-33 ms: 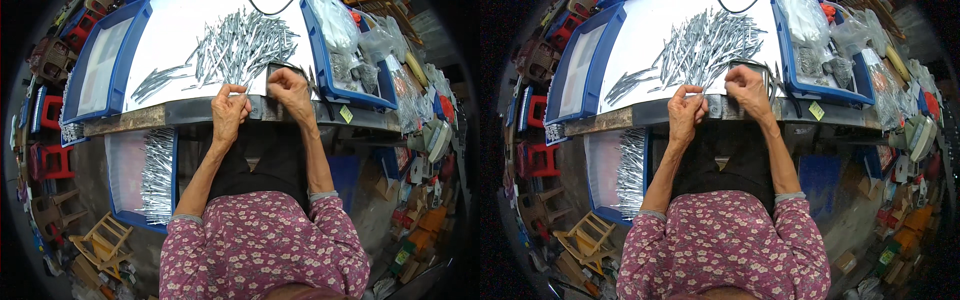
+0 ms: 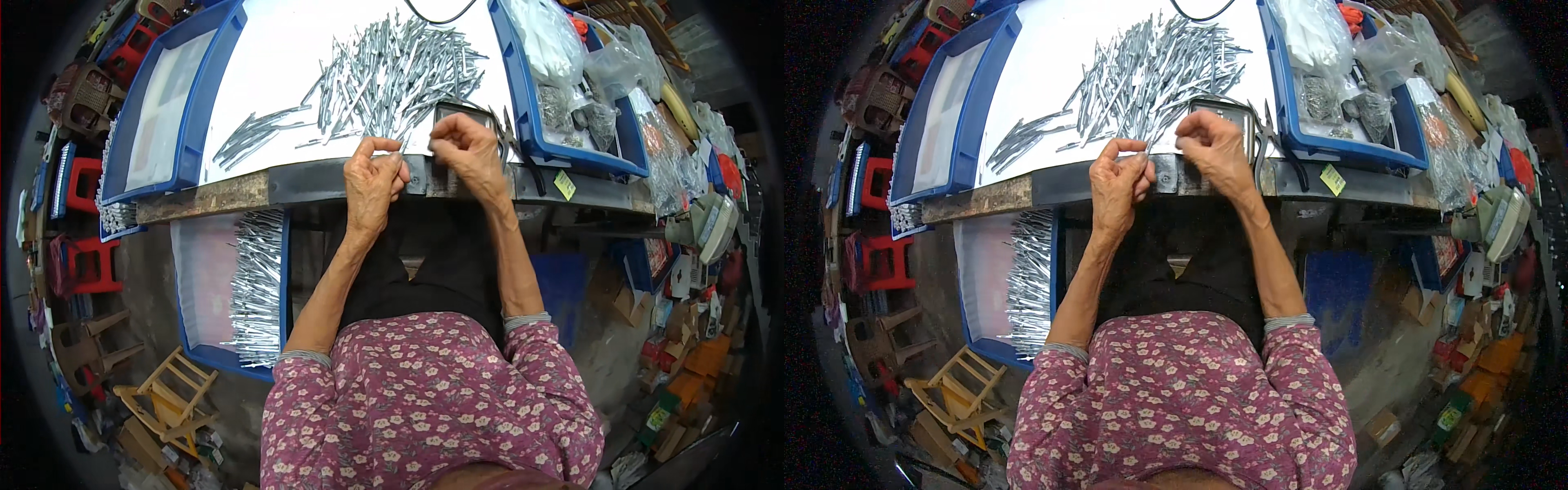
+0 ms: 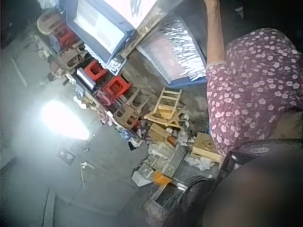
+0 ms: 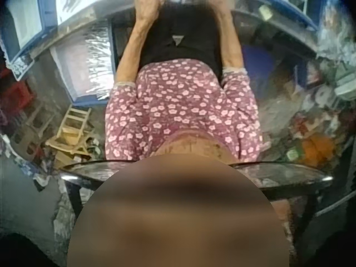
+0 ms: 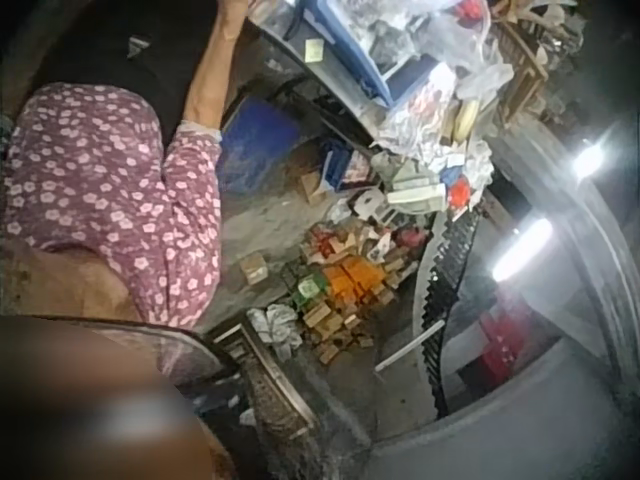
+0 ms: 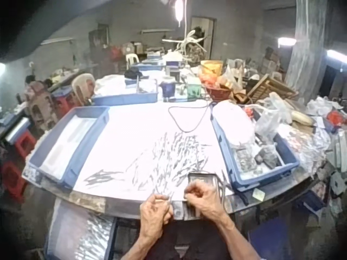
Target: The person is counting and sorting small metal pins at a workshop workbench.
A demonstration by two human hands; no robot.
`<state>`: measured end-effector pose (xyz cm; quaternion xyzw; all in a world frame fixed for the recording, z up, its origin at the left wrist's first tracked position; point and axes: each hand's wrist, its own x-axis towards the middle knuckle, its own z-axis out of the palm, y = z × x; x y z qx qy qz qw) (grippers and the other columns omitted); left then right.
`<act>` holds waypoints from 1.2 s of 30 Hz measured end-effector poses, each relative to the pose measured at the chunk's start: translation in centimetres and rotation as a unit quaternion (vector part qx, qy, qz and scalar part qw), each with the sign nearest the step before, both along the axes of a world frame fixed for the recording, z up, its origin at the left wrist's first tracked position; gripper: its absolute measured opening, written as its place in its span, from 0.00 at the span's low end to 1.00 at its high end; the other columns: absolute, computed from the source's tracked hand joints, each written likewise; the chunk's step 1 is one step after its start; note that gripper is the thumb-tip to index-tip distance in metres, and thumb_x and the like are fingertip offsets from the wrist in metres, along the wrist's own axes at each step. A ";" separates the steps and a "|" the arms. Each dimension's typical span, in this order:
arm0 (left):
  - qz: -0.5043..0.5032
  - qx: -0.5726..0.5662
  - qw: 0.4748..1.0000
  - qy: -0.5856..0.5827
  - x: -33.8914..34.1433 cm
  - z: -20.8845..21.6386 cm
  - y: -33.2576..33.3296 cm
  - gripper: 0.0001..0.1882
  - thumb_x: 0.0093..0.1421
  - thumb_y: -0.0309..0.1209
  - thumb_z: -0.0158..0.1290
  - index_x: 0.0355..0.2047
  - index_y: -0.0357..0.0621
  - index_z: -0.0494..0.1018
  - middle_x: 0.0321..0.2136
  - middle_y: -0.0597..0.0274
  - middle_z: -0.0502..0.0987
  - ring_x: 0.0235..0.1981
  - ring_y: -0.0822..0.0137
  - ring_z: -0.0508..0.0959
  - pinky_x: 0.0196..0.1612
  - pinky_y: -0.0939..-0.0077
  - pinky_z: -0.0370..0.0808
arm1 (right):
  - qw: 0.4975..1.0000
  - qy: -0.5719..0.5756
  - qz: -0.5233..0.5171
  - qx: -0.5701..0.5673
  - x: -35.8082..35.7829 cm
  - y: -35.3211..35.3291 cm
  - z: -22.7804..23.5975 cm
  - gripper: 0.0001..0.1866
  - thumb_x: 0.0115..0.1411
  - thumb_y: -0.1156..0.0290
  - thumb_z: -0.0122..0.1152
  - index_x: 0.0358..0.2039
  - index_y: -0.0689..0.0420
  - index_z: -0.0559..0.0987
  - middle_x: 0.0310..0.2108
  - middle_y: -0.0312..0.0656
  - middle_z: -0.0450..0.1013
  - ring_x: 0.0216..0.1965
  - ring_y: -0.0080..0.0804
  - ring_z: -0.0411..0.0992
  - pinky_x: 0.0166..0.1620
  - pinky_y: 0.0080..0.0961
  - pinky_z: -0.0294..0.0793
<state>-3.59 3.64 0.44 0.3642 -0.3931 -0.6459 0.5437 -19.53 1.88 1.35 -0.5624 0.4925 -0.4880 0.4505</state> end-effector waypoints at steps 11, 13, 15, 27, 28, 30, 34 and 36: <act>0.008 -0.002 1.000 -0.002 -0.2 -0.1 0.2 0.05 0.56 0.22 0.44 0.33 0.35 0.65 0.15 0.65 0.69 0.10 0.85 0.58 0.11 0.91 0.52 | 0.998 -0.045 -0.012 -0.047 2.9 1.4 -0.5 0.06 0.51 0.82 0.55 0.31 0.64 0.71 0.25 0.36 0.71 0.26 0.18 0.71 0.29 0.13 0.72; 0.010 -0.002 1.000 -0.001 -0.3 -0.1 0.3 0.05 0.56 0.22 0.44 0.33 0.35 0.65 0.15 0.65 0.69 0.10 0.85 0.58 0.11 0.91 0.52 | 0.997 -0.063 -0.015 -0.046 3.0 1.4 -0.6 0.06 0.51 0.82 0.55 0.31 0.64 0.71 0.25 0.36 0.71 0.25 0.18 0.71 0.29 0.13 0.72; 0.012 -0.009 1.000 -0.009 -0.2 -0.2 0.3 0.04 0.57 0.22 0.44 0.33 0.35 0.65 0.15 0.65 0.69 0.10 0.85 0.58 0.11 0.91 0.52 | 0.997 -0.040 -0.029 -0.056 3.0 1.4 -0.8 0.07 0.50 0.82 0.55 0.32 0.65 0.71 0.25 0.36 0.71 0.25 0.18 0.71 0.29 0.13 0.72; -0.034 0.034 0.997 0.052 0.6 0.0 0.1 0.06 0.57 0.22 0.46 0.35 0.35 0.64 0.15 0.63 0.69 0.10 0.84 0.58 0.11 0.92 0.50 | 0.988 0.067 -0.024 -0.139 2.6 1.4 -0.1 0.07 0.49 0.82 0.58 0.30 0.62 0.72 0.26 0.37 0.72 0.30 0.20 0.71 0.33 0.14 0.71; -0.035 0.034 0.997 0.053 0.7 0.1 0.1 0.06 0.57 0.22 0.46 0.35 0.35 0.64 0.15 0.63 0.69 0.10 0.84 0.58 0.11 0.92 0.50 | 0.988 0.068 -0.025 -0.139 2.5 1.3 -0.2 0.07 0.49 0.82 0.58 0.30 0.62 0.72 0.26 0.37 0.72 0.30 0.20 0.71 0.33 0.14 0.71; -0.072 0.065 0.989 0.108 0.8 0.4 -0.1 0.06 0.57 0.22 0.46 0.35 0.36 0.64 0.15 0.64 0.68 0.10 0.84 0.58 0.11 0.92 0.49 | 0.993 -0.112 0.009 -0.036 2.0 1.0 -0.5 0.10 0.49 0.82 0.59 0.33 0.63 0.71 0.26 0.38 0.72 0.29 0.20 0.71 0.33 0.14 0.72; -0.075 0.066 0.988 0.114 0.8 0.7 0.1 0.06 0.57 0.22 0.46 0.35 0.36 0.64 0.15 0.65 0.68 0.10 0.84 0.58 0.11 0.92 0.49 | 0.981 -0.191 0.045 -0.004 1.7 0.8 -0.6 0.13 0.49 0.82 0.59 0.36 0.64 0.69 0.26 0.39 0.72 0.29 0.21 0.71 0.33 0.15 0.72; -0.033 0.019 0.998 0.043 0.3 0.7 0.4 0.04 0.57 0.22 0.46 0.33 0.36 0.65 0.15 0.66 0.68 0.11 0.84 0.59 0.12 0.91 0.52 | 0.980 -0.195 0.028 0.007 1.7 0.7 -0.7 0.15 0.49 0.82 0.59 0.37 0.66 0.68 0.26 0.40 0.73 0.28 0.21 0.72 0.34 0.15 0.73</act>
